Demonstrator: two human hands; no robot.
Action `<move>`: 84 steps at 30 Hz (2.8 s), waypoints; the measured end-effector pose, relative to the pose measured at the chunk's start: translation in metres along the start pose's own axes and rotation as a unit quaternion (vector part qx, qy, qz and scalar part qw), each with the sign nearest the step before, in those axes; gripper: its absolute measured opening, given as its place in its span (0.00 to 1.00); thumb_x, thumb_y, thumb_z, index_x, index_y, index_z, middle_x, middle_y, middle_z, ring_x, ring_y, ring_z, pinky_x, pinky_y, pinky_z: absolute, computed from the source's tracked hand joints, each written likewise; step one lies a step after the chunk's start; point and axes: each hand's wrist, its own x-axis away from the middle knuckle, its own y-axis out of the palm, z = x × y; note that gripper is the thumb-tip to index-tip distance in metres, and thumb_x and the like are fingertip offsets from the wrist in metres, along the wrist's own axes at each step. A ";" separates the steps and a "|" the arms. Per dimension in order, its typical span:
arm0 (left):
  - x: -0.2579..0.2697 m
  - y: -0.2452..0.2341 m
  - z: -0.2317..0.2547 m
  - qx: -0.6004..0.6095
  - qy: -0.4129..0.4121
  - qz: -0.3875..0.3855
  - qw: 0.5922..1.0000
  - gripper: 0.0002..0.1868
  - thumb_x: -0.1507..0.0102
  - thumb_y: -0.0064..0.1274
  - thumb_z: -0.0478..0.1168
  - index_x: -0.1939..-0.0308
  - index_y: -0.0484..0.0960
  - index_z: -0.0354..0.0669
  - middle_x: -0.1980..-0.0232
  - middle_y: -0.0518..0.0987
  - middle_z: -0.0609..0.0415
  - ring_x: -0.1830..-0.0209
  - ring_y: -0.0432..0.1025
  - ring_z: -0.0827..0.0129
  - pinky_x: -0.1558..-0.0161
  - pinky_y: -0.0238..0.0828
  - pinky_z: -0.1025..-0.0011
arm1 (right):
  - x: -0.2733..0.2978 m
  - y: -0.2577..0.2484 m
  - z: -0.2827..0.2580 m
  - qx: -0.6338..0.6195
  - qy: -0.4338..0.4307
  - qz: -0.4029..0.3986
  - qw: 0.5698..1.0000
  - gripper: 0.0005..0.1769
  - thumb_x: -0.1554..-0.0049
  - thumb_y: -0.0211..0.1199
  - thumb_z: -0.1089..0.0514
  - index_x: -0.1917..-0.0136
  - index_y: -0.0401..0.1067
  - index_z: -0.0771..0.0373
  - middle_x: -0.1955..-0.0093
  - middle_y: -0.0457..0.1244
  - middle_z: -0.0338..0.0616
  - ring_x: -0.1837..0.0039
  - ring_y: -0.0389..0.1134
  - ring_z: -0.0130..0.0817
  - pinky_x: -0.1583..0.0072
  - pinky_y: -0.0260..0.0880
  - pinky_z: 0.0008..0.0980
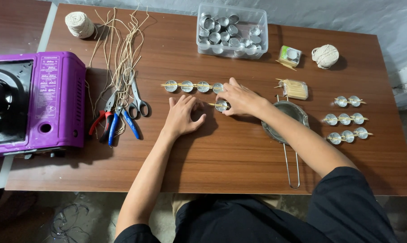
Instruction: Assembling candle wicks by attaching metal wick tabs to wicks that are secured by wooden sticks on a table.
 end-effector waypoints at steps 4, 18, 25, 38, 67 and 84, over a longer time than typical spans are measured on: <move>0.000 0.002 -0.002 -0.006 -0.002 -0.003 1.000 0.19 0.43 0.52 0.59 0.60 0.72 0.52 0.65 0.68 0.60 0.57 0.66 0.65 0.48 0.52 0.58 | 0.000 -0.005 -0.002 0.002 0.000 0.004 1.000 0.32 0.54 0.77 0.46 0.39 0.77 0.57 0.51 0.63 0.49 0.39 0.59 0.46 0.42 0.73 0.41; 0.000 0.004 -0.005 0.016 -0.002 -0.007 1.000 0.17 0.43 0.54 0.57 0.55 0.75 0.58 0.65 0.67 0.64 0.57 0.66 0.67 0.48 0.51 0.58 | -0.003 0.000 0.004 0.006 -0.013 0.016 1.000 0.32 0.55 0.77 0.45 0.40 0.76 0.58 0.50 0.63 0.49 0.40 0.59 0.47 0.42 0.73 0.41; 0.000 0.003 -0.004 0.017 -0.002 -0.009 1.000 0.17 0.43 0.53 0.58 0.56 0.75 0.57 0.66 0.67 0.64 0.58 0.66 0.66 0.49 0.51 0.57 | -0.007 0.008 0.010 0.014 -0.019 0.025 0.999 0.32 0.56 0.77 0.44 0.40 0.76 0.56 0.50 0.62 0.49 0.39 0.59 0.47 0.42 0.73 0.41; 0.000 0.003 -0.004 0.016 -0.008 -0.014 1.000 0.18 0.43 0.53 0.59 0.55 0.75 0.58 0.65 0.68 0.64 0.57 0.67 0.67 0.48 0.50 0.58 | -0.007 0.010 0.014 0.011 -0.017 0.022 1.000 0.32 0.56 0.77 0.44 0.40 0.75 0.55 0.50 0.63 0.49 0.39 0.60 0.47 0.41 0.73 0.41; 0.001 0.019 -0.020 0.019 0.015 0.020 1.000 0.13 0.40 0.58 0.52 0.57 0.77 0.54 0.63 0.74 0.59 0.55 0.71 0.62 0.50 0.52 0.54 | 0.224 -0.065 0.093 -0.019 0.140 0.175 0.974 0.20 0.47 0.70 0.52 0.43 0.75 0.61 0.55 0.65 0.50 0.45 0.67 0.52 0.40 0.70 0.46; -0.001 0.017 -0.007 0.010 -0.019 0.045 0.999 0.10 0.37 0.61 0.50 0.58 0.79 0.56 0.69 0.74 0.61 0.60 0.71 0.65 0.48 0.51 0.64 | 0.299 -0.009 0.150 -0.039 0.398 0.000 0.917 0.31 0.51 0.76 0.49 0.34 0.76 0.53 0.36 0.69 0.43 0.37 0.60 0.46 0.39 0.66 0.34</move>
